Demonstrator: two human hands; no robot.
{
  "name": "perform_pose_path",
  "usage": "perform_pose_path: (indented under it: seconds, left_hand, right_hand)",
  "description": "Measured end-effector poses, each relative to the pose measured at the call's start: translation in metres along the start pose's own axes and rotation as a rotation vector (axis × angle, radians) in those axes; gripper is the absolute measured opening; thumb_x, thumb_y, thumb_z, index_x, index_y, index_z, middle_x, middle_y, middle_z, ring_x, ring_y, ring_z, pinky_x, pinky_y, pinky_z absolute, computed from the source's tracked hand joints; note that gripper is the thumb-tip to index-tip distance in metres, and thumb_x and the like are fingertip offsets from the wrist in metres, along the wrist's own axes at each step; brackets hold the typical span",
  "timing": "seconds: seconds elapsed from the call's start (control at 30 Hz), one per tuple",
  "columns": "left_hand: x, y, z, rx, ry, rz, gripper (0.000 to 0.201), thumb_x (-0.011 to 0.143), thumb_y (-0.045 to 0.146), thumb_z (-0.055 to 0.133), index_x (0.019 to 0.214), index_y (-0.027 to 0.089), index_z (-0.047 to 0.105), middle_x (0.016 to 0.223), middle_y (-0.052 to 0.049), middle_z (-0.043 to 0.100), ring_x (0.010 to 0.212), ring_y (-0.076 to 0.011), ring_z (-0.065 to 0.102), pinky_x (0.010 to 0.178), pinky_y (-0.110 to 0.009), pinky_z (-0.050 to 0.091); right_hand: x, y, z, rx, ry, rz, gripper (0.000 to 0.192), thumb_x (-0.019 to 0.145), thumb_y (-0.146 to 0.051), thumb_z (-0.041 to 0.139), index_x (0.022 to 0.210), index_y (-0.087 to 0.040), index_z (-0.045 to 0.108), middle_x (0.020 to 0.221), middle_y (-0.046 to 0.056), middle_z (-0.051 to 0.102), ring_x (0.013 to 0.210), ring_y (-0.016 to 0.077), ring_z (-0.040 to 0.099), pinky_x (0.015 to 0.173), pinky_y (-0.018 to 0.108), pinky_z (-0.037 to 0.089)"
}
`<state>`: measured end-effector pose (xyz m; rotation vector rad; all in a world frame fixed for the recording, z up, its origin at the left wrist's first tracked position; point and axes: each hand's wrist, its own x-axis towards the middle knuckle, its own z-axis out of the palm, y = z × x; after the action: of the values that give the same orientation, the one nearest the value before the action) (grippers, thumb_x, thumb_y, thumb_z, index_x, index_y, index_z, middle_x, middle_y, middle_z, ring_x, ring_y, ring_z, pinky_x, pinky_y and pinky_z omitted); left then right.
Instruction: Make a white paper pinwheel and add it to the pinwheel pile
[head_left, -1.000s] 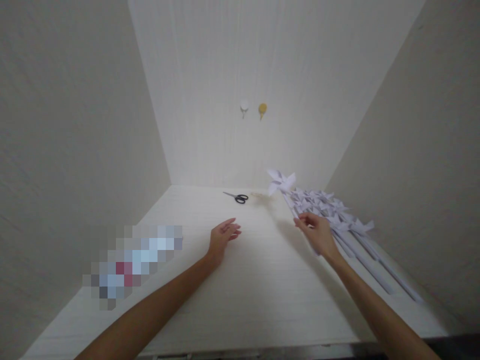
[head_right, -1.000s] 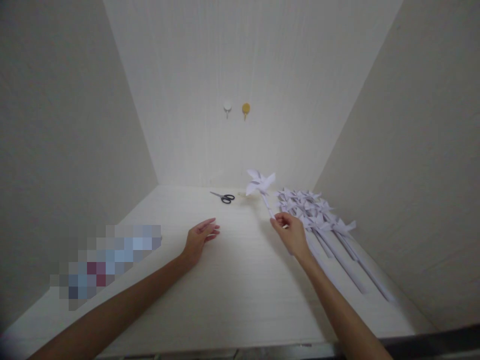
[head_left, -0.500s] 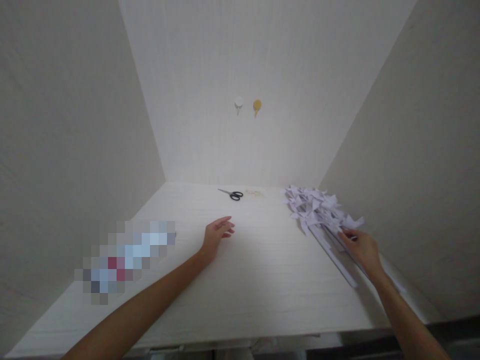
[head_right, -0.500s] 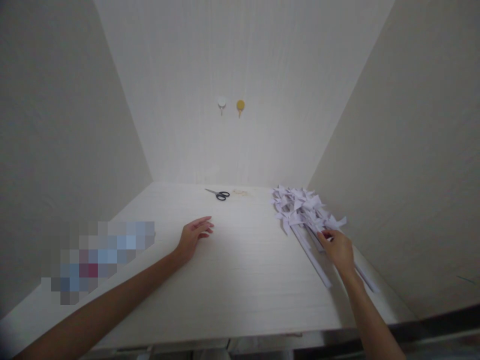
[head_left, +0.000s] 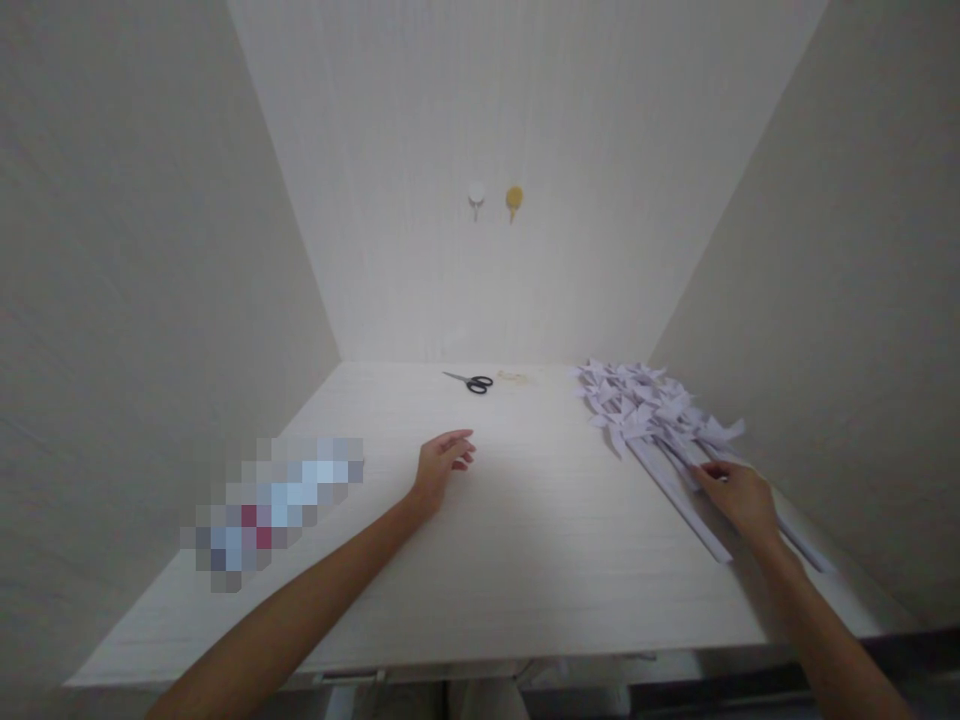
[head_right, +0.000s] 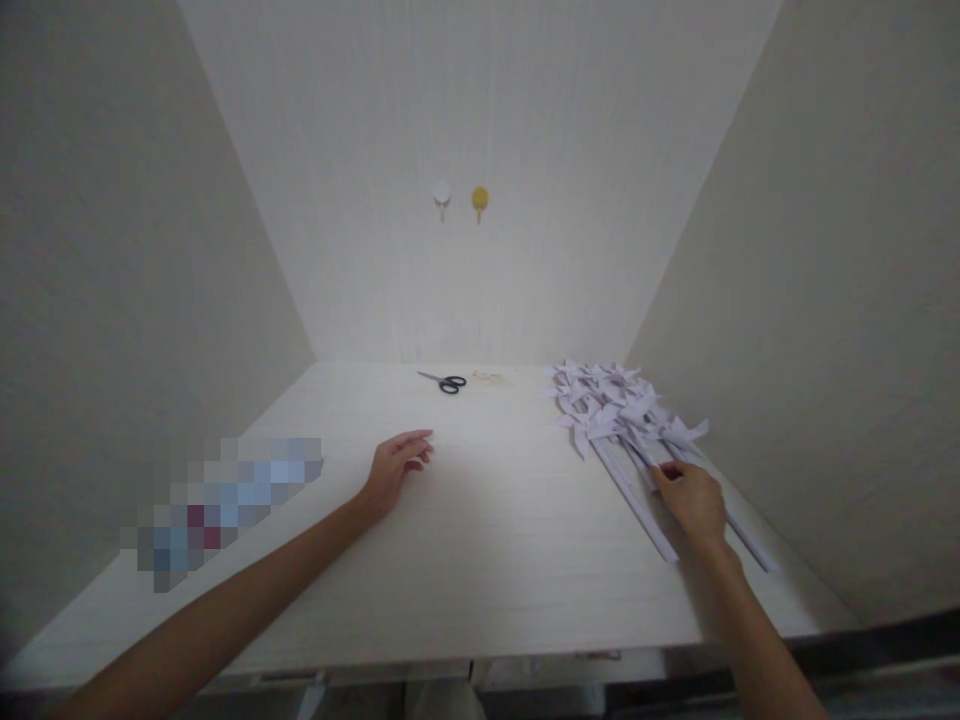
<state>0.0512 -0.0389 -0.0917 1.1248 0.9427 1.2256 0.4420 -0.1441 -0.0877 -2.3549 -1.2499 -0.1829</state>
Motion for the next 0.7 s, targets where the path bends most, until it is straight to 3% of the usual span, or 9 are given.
perform_pose_path:
  seconds: [0.13, 0.2, 0.27, 0.33, 0.5, 0.7]
  left_hand:
    - [-0.001, 0.001, 0.001, 0.006, 0.002, 0.002, 0.026, 0.058, 0.024, 0.06, 0.081, 0.012, 0.064, 0.062, -0.002, 0.06, 0.051, -0.0083, 0.05, 0.046, -0.019, 0.038]
    - [-0.002, 0.002, 0.001, 0.01, -0.005, 0.002, 0.023, 0.058, 0.024, 0.059, 0.078, 0.012, 0.064, 0.06, -0.002, 0.059, 0.051, -0.0085, 0.05, 0.045, -0.019, 0.037]
    - [-0.002, 0.002, 0.002, 0.019, -0.021, 0.0, 0.02, 0.058, 0.023, 0.059, 0.074, 0.012, 0.064, 0.058, -0.001, 0.058, 0.05, -0.0085, 0.05, 0.044, -0.019, 0.037]
    - [-0.003, 0.002, 0.003, 0.031, -0.039, -0.006, 0.017, 0.058, 0.021, 0.059, 0.071, 0.013, 0.064, 0.055, -0.001, 0.057, 0.047, -0.008, 0.048, 0.043, -0.019, 0.037]
    - [-0.004, 0.002, 0.006, 0.057, -0.057, -0.023, 0.013, 0.057, 0.018, 0.057, 0.068, 0.013, 0.064, 0.051, 0.0, 0.056, 0.043, -0.0072, 0.047, 0.04, -0.018, 0.035]
    - [-0.002, -0.002, 0.006, 0.054, -0.069, -0.04, 0.015, 0.056, 0.017, 0.057, 0.069, 0.013, 0.064, 0.051, 0.0, 0.057, 0.043, -0.008, 0.048, 0.039, -0.018, 0.036]
  right_hand:
    - [0.0, -0.003, -0.01, 0.008, 0.021, -0.002, 0.032, 0.064, -0.044, 0.051, 0.068, -0.016, 0.065, 0.066, 0.011, 0.065, 0.061, 0.0259, 0.058, 0.052, 0.032, 0.039]
    - [0.001, -0.01, -0.017, -0.011, 0.113, 0.007, 0.031, 0.065, -0.045, 0.05, 0.068, -0.017, 0.064, 0.066, 0.012, 0.064, 0.057, 0.0241, 0.056, 0.051, 0.032, 0.037]
    - [0.0, -0.028, -0.021, 0.003, 0.191, -0.077, 0.029, 0.069, -0.041, 0.047, 0.07, -0.017, 0.063, 0.069, 0.013, 0.064, 0.056, 0.0207, 0.054, 0.051, 0.031, 0.037]
    - [-0.002, -0.057, -0.019, 0.071, 0.208, -0.21, 0.028, 0.071, -0.037, 0.045, 0.073, -0.014, 0.062, 0.071, 0.01, 0.063, 0.058, 0.0191, 0.054, 0.055, 0.03, 0.039]
    - [-0.01, -0.161, 0.009, 0.123, -0.029, -0.536, 0.023, 0.076, -0.026, 0.041, 0.077, -0.014, 0.06, 0.078, 0.009, 0.061, 0.071, 0.0192, 0.055, 0.064, 0.029, 0.039]
    - [0.007, -0.262, 0.074, 0.176, -0.107, -0.623, 0.024, 0.077, -0.03, 0.045, 0.089, -0.015, 0.059, 0.096, 0.009, 0.057, 0.093, 0.0201, 0.049, 0.078, 0.028, 0.036]
